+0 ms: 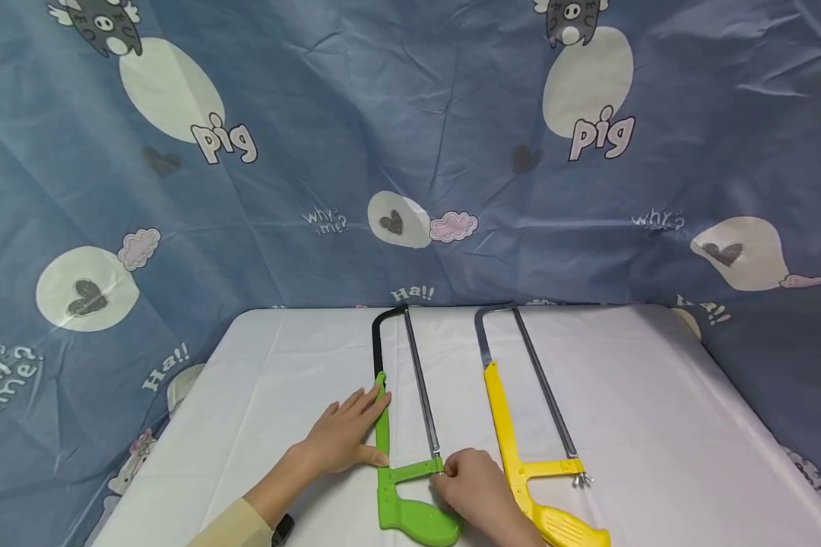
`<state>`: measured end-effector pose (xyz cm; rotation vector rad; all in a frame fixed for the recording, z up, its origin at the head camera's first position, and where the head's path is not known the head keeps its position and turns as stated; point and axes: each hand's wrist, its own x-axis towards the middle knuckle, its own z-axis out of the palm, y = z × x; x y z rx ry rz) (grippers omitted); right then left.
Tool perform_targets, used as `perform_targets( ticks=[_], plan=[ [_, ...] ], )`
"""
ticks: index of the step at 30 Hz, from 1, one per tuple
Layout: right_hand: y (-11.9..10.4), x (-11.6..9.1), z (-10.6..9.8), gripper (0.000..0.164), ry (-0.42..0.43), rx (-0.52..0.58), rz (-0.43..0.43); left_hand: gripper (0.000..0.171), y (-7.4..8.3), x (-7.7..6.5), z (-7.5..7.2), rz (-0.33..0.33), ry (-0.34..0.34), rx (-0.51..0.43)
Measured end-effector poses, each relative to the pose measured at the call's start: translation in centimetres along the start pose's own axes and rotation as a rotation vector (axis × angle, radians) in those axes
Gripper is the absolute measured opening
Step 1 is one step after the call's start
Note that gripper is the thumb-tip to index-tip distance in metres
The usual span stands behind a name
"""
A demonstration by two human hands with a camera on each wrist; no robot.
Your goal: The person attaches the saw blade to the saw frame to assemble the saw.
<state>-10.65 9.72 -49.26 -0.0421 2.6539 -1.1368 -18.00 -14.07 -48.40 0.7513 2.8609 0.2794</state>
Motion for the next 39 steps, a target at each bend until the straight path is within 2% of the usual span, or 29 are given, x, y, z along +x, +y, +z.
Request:
perform_targets(
  ticks=[6, 15, 27, 39],
  plan=[
    [-1.1, -0.8, 0.3, 0.027, 0.154, -0.276, -0.029, 0.103, 0.0, -0.1, 0.0, -0.008, -0.006, 0.006],
    [-1.8, -1.3, 1.0, 0.025, 0.268, -0.516, -0.158, 0.103, -0.1, 0.0, 0.0, -0.010, -0.013, 0.004],
    [-2.1, -1.0, 1.4, 0.033, 0.301, -0.614, -0.208, 0.103, -0.1, -0.1, 0.0, -0.004, -0.003, 0.009],
    [-2.1, -0.9, 1.7, 0.020, 0.370, -0.667, -0.252, 0.103, -0.1, -0.1, 0.0, 0.002, -0.010, 0.007]
  ],
)
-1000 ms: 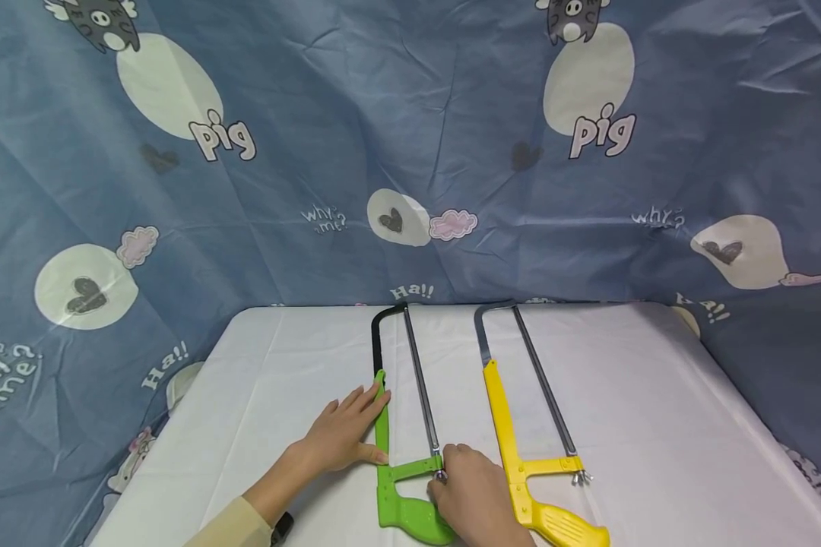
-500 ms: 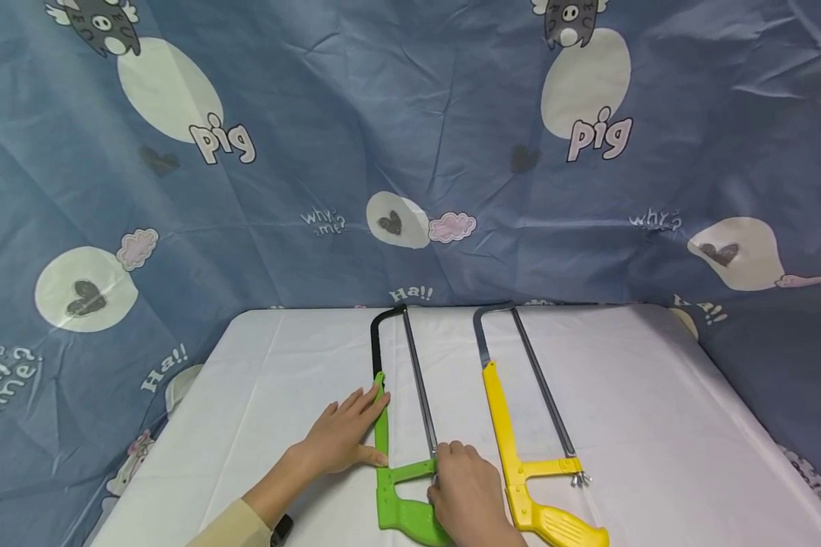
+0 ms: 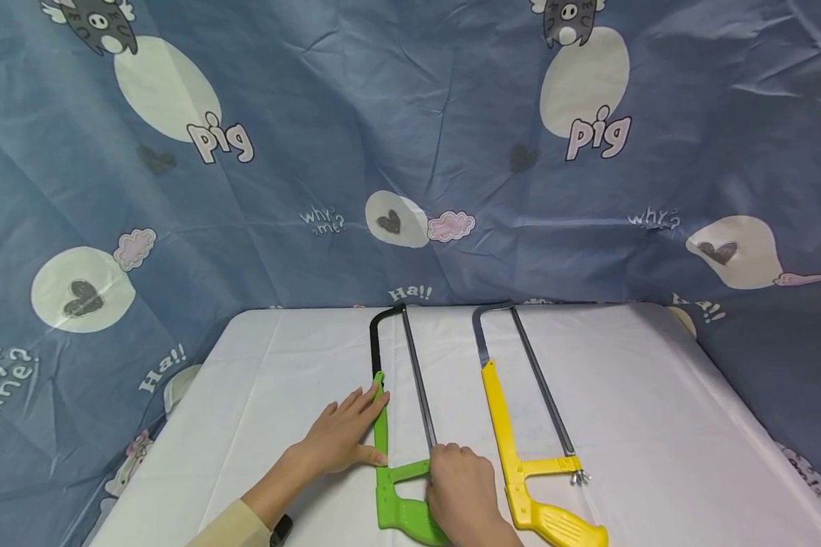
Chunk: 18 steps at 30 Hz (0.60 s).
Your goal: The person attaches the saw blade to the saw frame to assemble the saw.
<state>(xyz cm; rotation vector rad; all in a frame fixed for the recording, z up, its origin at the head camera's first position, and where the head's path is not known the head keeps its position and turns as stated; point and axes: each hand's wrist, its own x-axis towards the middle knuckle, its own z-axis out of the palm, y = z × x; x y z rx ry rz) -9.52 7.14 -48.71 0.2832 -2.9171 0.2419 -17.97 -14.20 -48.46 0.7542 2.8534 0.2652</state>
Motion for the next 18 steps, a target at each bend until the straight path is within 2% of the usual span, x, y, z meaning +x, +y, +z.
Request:
perform_targets(
  ticks=[10, 18],
  plan=[
    [0.07, -0.12, 0.20, 0.013, 0.034, 0.008, -0.031, 0.102, 0.16, -0.04, 0.03, 0.006, 0.001, 0.003],
    [0.13, 0.05, 0.40, 0.026, 0.027, 0.040, -0.006, 0.102, -0.01, 0.01, -0.11, 0.009, 0.007, -0.003]
  ],
)
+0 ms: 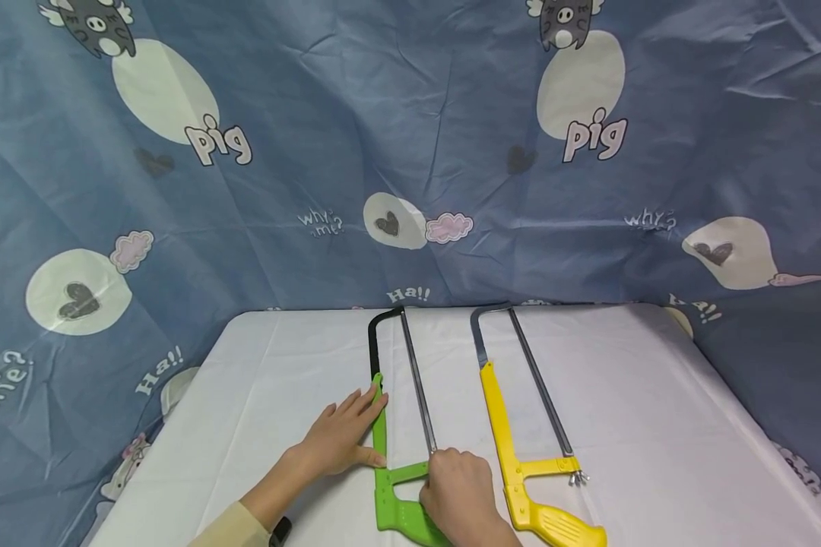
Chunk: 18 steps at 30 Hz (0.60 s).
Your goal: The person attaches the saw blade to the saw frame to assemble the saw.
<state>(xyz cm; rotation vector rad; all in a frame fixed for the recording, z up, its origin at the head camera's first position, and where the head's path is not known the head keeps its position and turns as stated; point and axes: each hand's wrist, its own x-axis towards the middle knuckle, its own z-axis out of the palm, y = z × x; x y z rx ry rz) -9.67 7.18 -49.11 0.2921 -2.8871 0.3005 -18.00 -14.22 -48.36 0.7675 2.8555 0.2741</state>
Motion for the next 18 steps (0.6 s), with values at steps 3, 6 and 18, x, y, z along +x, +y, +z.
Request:
perform_targets(
  ticks=[3, 6, 18],
  plan=[
    [0.02, -0.09, -0.05, 0.027, -0.026, 0.031, 0.016, 0.102, 0.02, -0.03, 0.06, 0.000, -0.003, -0.004],
    [0.06, -0.12, -0.07, 0.028, -0.042, 0.054, 0.029, 0.102, 0.04, -0.05, 0.09, -0.003, -0.004, -0.005],
    [0.52, 0.01, -0.30, 0.033, -0.114, 0.252, 0.173, 0.102, -0.06, 0.14, 0.05, -0.003, -0.005, -0.015]
  ],
)
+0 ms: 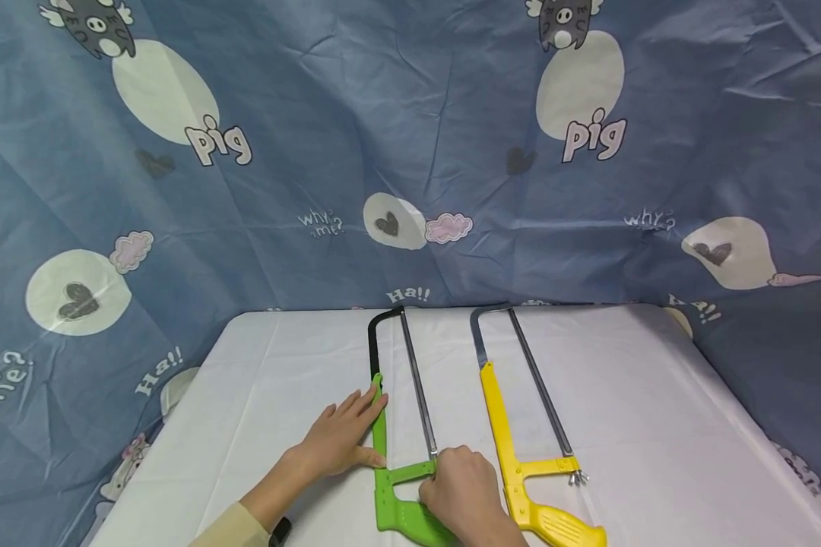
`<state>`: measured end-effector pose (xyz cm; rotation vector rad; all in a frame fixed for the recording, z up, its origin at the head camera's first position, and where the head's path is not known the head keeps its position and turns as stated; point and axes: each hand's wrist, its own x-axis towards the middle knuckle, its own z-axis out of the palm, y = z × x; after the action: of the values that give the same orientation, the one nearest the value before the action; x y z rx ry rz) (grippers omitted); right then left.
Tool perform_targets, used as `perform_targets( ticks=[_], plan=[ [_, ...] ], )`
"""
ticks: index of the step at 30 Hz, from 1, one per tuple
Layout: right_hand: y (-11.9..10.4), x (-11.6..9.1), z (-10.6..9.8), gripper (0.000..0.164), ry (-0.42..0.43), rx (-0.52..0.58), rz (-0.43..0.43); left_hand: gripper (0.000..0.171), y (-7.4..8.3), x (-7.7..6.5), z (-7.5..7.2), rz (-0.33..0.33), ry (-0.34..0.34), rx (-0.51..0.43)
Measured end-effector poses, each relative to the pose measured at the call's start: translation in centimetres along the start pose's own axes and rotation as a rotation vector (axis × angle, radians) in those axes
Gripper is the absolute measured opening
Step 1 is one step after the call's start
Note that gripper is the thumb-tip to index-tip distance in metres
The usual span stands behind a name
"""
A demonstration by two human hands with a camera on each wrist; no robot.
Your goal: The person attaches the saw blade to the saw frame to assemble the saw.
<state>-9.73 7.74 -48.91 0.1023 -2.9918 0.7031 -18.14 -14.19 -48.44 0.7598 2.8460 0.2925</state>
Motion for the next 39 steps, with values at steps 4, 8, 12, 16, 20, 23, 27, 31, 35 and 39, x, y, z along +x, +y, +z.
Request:
perform_targets(
  ticks=[4, 8, 12, 16, 20, 23, 27, 31, 35, 39],
  plan=[
    [0.1, 0.1, -0.1, 0.031, -0.057, 0.109, 0.069, 0.102, -0.1, 0.1, 0.0, -0.006, -0.008, 0.007],
    [0.5, 0.5, -0.2, 0.030, -0.122, 0.245, 0.131, 0.103, 0.0, 0.1, 0.0, -0.010, -0.012, 0.001],
    [1.0, 0.9, -0.4, 0.031, -0.185, 0.351, 0.205, 0.103, 0.1, 0.0, 0.0, -0.009, -0.007, -0.005],
    [1.5, 1.1, -0.4, 0.029, -0.228, 0.402, 0.235, 0.103, 0.1, 0.0, 0.0, -0.011, -0.006, -0.003],
    [1.9, 1.2, -0.4, 0.023, -0.258, 0.452, 0.256, 0.102, 0.1, 0.0, -0.1, -0.014, -0.014, -0.009],
    [2.3, 1.2, -0.3, 0.017, -0.282, 0.511, 0.276, 0.102, 0.2, -0.1, -0.2, -0.015, -0.016, -0.013],
    [2.6, 1.1, -0.2, 0.011, -0.301, 0.604, 0.292, 0.103, 0.3, -0.2, -0.2, -0.014, -0.018, -0.008],
    [2.8, 1.1, -0.2, 0.010, -0.309, 0.658, 0.290, 0.103, 0.3, -0.2, -0.2, -0.014, -0.019, -0.005],
    [2.9, 1.2, -0.1, 0.010, -0.313, 0.697, 0.276, 0.103, 0.3, -0.2, -0.2, -0.015, -0.018, -0.009],
    [3.0, 1.2, -0.1, 0.010, -0.315, 0.720, 0.268, 0.103, 0.1, -0.1, 0.0, -0.017, -0.019, -0.006]
  ],
)
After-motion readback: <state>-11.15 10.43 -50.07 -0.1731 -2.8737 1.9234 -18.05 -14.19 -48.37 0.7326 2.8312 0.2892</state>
